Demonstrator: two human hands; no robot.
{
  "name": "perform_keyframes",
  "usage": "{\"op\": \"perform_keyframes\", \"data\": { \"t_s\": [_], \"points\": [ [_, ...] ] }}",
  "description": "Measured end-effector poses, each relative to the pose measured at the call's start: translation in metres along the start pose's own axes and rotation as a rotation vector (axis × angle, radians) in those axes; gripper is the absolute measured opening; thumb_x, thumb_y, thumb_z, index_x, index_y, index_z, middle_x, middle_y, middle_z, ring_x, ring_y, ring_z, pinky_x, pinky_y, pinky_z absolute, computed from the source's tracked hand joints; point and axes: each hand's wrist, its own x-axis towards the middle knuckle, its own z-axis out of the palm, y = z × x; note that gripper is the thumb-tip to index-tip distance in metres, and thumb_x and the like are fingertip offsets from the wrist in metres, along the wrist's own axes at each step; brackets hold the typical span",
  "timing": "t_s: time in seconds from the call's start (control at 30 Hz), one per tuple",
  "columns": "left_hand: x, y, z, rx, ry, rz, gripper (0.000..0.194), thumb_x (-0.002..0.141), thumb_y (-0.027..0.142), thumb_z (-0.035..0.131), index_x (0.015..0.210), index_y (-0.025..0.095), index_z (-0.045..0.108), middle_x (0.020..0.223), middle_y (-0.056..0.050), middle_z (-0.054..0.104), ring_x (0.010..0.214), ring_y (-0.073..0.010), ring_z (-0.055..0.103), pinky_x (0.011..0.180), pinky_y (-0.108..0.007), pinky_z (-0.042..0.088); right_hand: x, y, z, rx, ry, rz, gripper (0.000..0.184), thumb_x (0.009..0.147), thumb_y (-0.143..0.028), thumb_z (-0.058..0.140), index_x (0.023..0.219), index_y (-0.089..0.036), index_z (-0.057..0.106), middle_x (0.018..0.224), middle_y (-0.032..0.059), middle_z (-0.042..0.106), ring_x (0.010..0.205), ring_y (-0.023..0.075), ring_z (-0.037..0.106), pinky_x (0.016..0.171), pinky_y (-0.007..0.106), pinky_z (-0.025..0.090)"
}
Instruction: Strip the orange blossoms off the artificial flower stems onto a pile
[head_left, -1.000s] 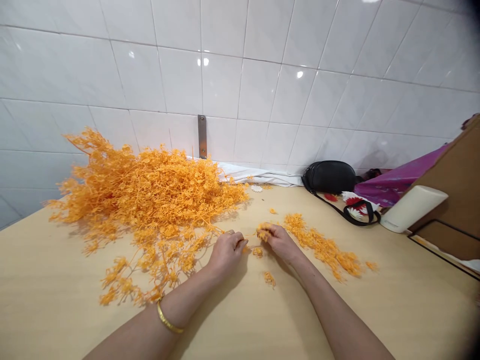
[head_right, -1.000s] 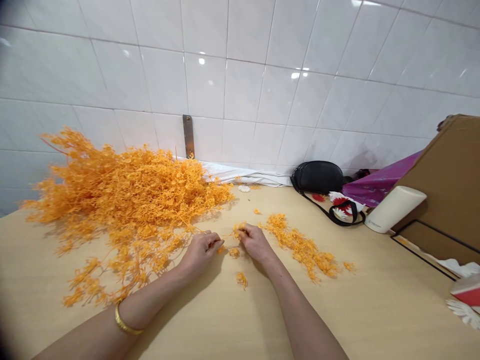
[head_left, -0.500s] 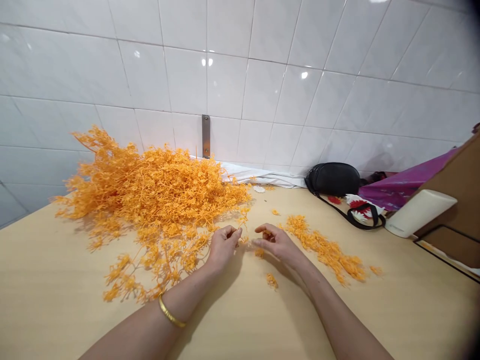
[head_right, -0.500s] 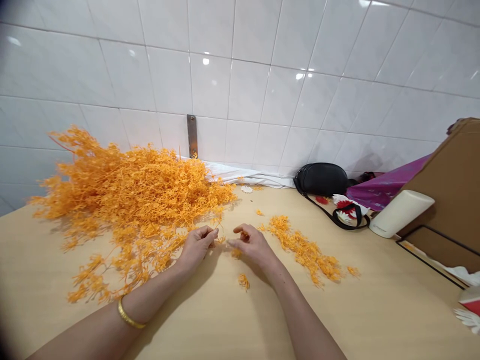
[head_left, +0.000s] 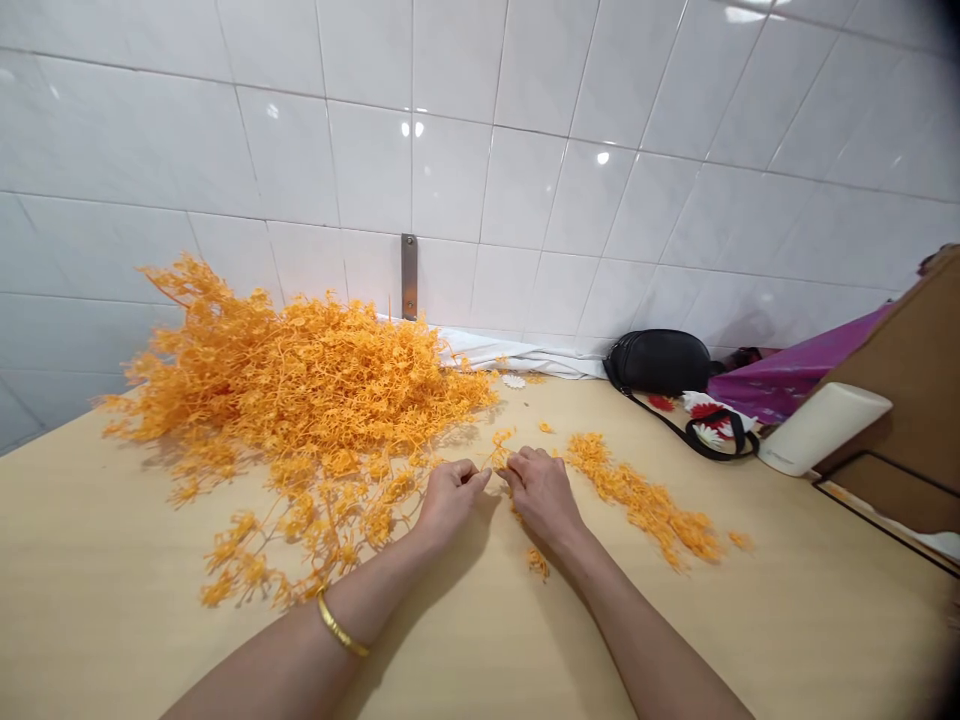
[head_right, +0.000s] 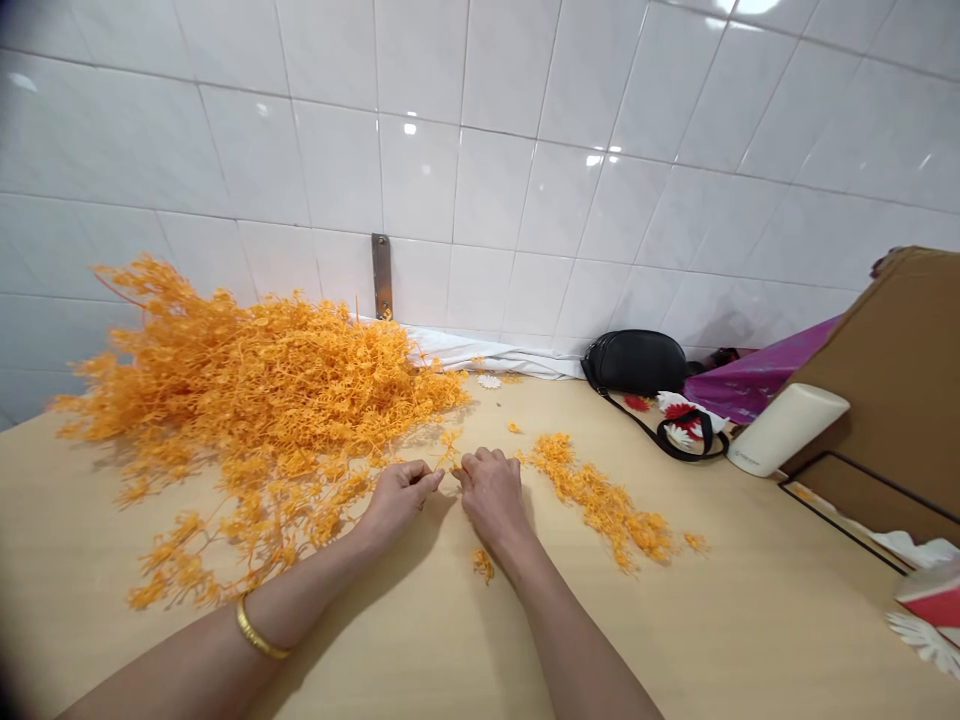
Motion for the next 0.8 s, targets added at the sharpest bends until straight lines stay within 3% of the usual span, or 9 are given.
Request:
{"op": "perform_keyframes", "data": {
  "t_s": [0.13,0.2,0.3,0.4,0.47,0.53,0.6,0.7,0.8],
  "points": [
    [-0.004,0.0,-0.004,0.055,0.068,0.01,0.036,0.07,0.034,0.047,0.045,0.017,0.027,0.044,0.006,0.022,0.044,-0.006,0.023,0.044,-0.021,0.019,0.001,0.016,-0.007,-0.306,0.042,0.119,0.015,0.076,-0.011,0.043,0.07,-0.017,0.056,0.078,0.0067,0.056,0.078,0.0194,0.045,0.067,0.032,0.022],
    [-0.006,-0.001,-0.006,0.104,0.081,0.008,0.035,0.07,0.034,0.046,0.045,0.017,0.028,0.044,0.006,0.024,0.044,-0.0065,0.025,0.045,-0.021,0.02,0.0,0.029,-0.012,-0.341,0.035,0.245,0.016,0.077,-0.014,0.042,0.068,-0.016,0.056,0.077,0.0076,0.057,0.078,0.0202,0.046,0.065,0.032,0.022],
    [-0.007,-0.002,-0.006,0.229,0.087,0.046,0.033,0.07,0.033,0.046,0.044,0.017,0.034,0.043,0.005,0.029,0.045,-0.0079,0.03,0.046,-0.022,0.021,-0.002,0.04,-0.016,-0.297,0.022,0.295,0.016,0.076,-0.015,0.042,0.077,-0.017,0.058,0.076,0.0072,0.058,0.077,0.0203,0.048,0.063,0.03,0.024],
    [-0.008,-0.002,-0.003,0.327,0.079,0.091,0.029,0.07,0.03,0.046,0.045,0.017,0.04,0.044,0.004,0.036,0.046,-0.0092,0.035,0.047,-0.022,0.021,-0.002,0.039,-0.017,-0.115,0.072,0.278,0.025,0.075,-0.012,0.039,0.09,-0.017,0.058,0.083,0.0086,0.058,0.08,0.0196,0.05,0.064,0.029,0.027],
    [-0.007,-0.002,-0.002,0.359,0.071,0.104,0.027,0.07,0.029,0.047,0.046,0.017,0.043,0.044,0.003,0.04,0.047,-0.0096,0.037,0.047,-0.022,0.022,0.0,0.036,-0.019,0.111,0.098,0.266,0.024,0.08,-0.021,0.036,0.085,-0.016,0.059,0.08,0.0079,0.057,0.074,0.0183,0.051,0.063,0.028,0.03],
    [-0.007,-0.003,-0.002,0.382,0.066,0.11,0.026,0.07,0.028,0.047,0.046,0.017,0.044,0.045,0.003,0.042,0.047,-0.0098,0.038,0.047,-0.022,0.022,0.001,0.033,-0.021,0.394,0.031,0.251,0.032,0.082,-0.036,0.034,0.077,-0.016,0.059,0.072,0.0054,0.057,0.066,0.0165,0.05,0.059,0.027,0.032],
    [-0.007,-0.003,-0.002,0.401,0.067,0.111,0.027,0.07,0.028,0.046,0.046,0.017,0.044,0.045,0.003,0.042,0.047,-0.01,0.038,0.047,-0.022,0.023,0.0,0.031,-0.023,0.617,-0.131,0.211,0.035,0.078,-0.045,0.039,0.074,-0.017,0.058,0.066,0.0026,0.055,0.06,0.0146,0.048,0.054,0.025,0.033],
    [-0.008,-0.002,-0.003,0.456,0.068,0.093,0.026,0.072,0.03,0.045,0.049,0.017,0.047,0.047,0.002,0.043,0.049,-0.0108,0.04,0.047,-0.022,0.026,-0.004,0.027,-0.025,0.663,-0.332,0.125,0.026,0.067,-0.042,0.055,0.073,-0.017,0.057,0.061,-0.0014,0.052,0.056,0.0121,0.044,0.051,0.023,0.031],
    [-0.011,0.003,-0.002,0.546,0.087,0.13,0.018,0.073,0.031,0.045,0.07,0.017,0.057,0.064,-0.002,0.054,0.058,-0.0135,0.048,0.052,-0.024,0.035,-0.006,0.024,-0.023,0.604,-0.314,0.135,0.016,0.064,-0.032,0.057,0.063,-0.017,0.053,0.056,-0.0034,0.047,0.055,0.0108,0.042,0.051,0.022,0.03]
  ]
}}
